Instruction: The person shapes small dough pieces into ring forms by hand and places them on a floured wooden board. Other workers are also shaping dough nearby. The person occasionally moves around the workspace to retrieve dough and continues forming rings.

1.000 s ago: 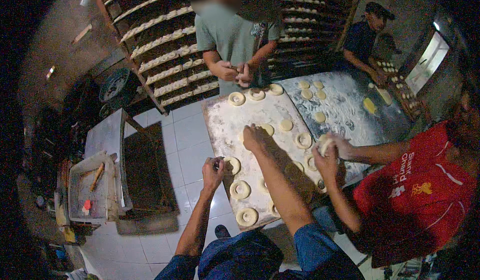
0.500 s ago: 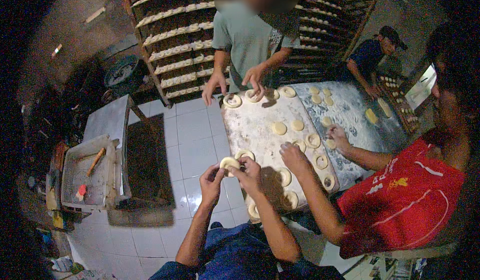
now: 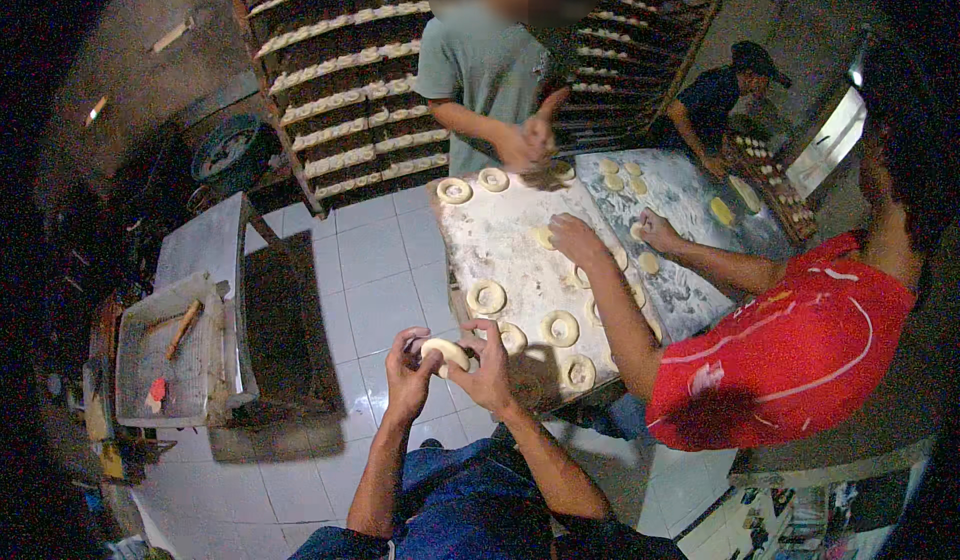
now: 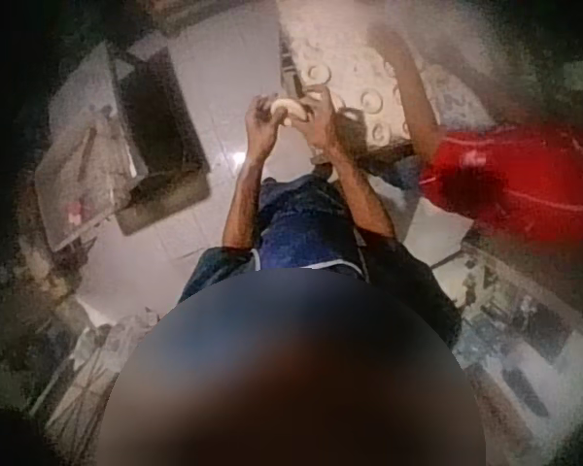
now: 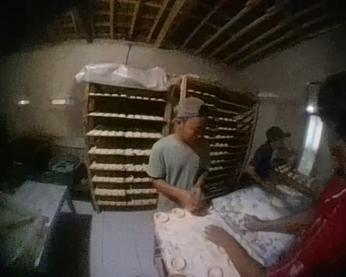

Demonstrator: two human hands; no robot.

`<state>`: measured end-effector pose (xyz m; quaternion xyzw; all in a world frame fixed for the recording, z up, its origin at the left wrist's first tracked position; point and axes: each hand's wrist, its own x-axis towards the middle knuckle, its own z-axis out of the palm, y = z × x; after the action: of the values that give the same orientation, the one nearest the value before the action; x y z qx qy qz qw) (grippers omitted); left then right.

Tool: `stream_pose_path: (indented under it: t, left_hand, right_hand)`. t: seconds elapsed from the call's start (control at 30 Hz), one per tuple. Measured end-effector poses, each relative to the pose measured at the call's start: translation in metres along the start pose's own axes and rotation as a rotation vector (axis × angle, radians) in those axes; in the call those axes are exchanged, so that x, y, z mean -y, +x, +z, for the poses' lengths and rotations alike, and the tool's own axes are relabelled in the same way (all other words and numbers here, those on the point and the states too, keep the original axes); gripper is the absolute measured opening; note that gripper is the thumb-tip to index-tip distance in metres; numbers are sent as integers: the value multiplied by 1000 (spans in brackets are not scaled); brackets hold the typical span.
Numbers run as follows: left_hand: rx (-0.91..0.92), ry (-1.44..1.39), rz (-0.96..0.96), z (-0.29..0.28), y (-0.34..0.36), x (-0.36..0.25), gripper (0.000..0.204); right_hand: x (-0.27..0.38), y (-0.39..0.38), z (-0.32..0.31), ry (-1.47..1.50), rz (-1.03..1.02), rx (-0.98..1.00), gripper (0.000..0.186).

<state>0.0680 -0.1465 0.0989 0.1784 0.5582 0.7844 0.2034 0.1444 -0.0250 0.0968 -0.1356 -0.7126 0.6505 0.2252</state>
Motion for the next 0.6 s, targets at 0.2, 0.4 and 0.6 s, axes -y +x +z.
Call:
stream_pose_path:
  t: [0.2, 0.4, 0.6]
  left_hand:
    - [152, -408, -305, -14, -8, 10, 43]
    - [237, -360, -90, -2, -14, 21, 32]
    - [-34, -84, -116, 14, -11, 27, 20]
  right_hand:
    - [25, -2, -16, 290, 147, 399, 53]
    - [-24, 2, -12, 175, 451, 40, 55]
    - [-22, -9, -15, 505, 383, 62, 63]
